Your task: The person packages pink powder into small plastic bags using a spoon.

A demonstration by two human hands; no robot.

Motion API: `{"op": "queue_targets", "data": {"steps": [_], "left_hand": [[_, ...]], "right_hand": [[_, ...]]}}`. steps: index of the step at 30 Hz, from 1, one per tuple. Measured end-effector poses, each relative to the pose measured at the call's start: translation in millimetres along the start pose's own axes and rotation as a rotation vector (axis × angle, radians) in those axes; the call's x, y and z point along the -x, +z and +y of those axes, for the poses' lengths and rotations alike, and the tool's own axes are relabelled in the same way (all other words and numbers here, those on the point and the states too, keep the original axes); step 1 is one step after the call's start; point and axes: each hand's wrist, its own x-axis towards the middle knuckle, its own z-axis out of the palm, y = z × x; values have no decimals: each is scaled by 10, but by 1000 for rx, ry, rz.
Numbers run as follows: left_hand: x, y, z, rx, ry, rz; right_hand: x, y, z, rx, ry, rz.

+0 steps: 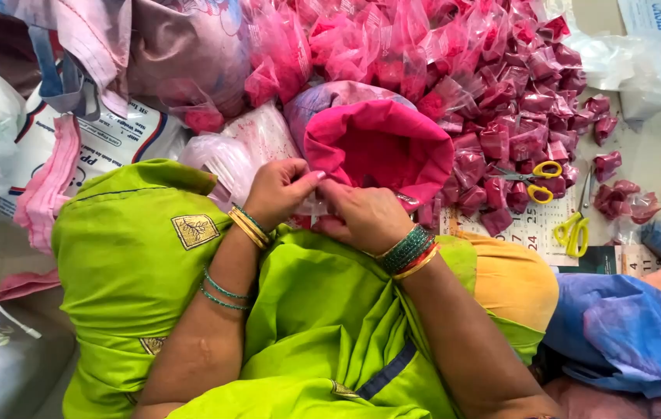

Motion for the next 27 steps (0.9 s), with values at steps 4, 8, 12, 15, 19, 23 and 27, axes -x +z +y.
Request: {"op": "queue_targets", "data": {"steps": [4, 8, 12, 15, 19, 23, 27], "left_hand": [[28, 66, 27, -34, 0, 75], [21, 142, -145, 145, 73, 38], [95, 6, 687, -223, 676, 25], [64, 69, 597, 132, 704, -239], [81, 93, 523, -269, 700, -256], [102, 134, 368, -274, 340, -269], [97, 147, 369, -198, 269, -259]], "right_hand": [[-18, 117, 125, 65, 23, 53], [-10, 166, 212, 42, -346, 255], [11, 37, 245, 274, 56, -217], [147, -53, 335, 66, -99, -32], [202, -95, 352, -24, -258, 108], [205, -202, 344, -61, -249, 113], [260, -361, 353, -100, -263, 260]]}}
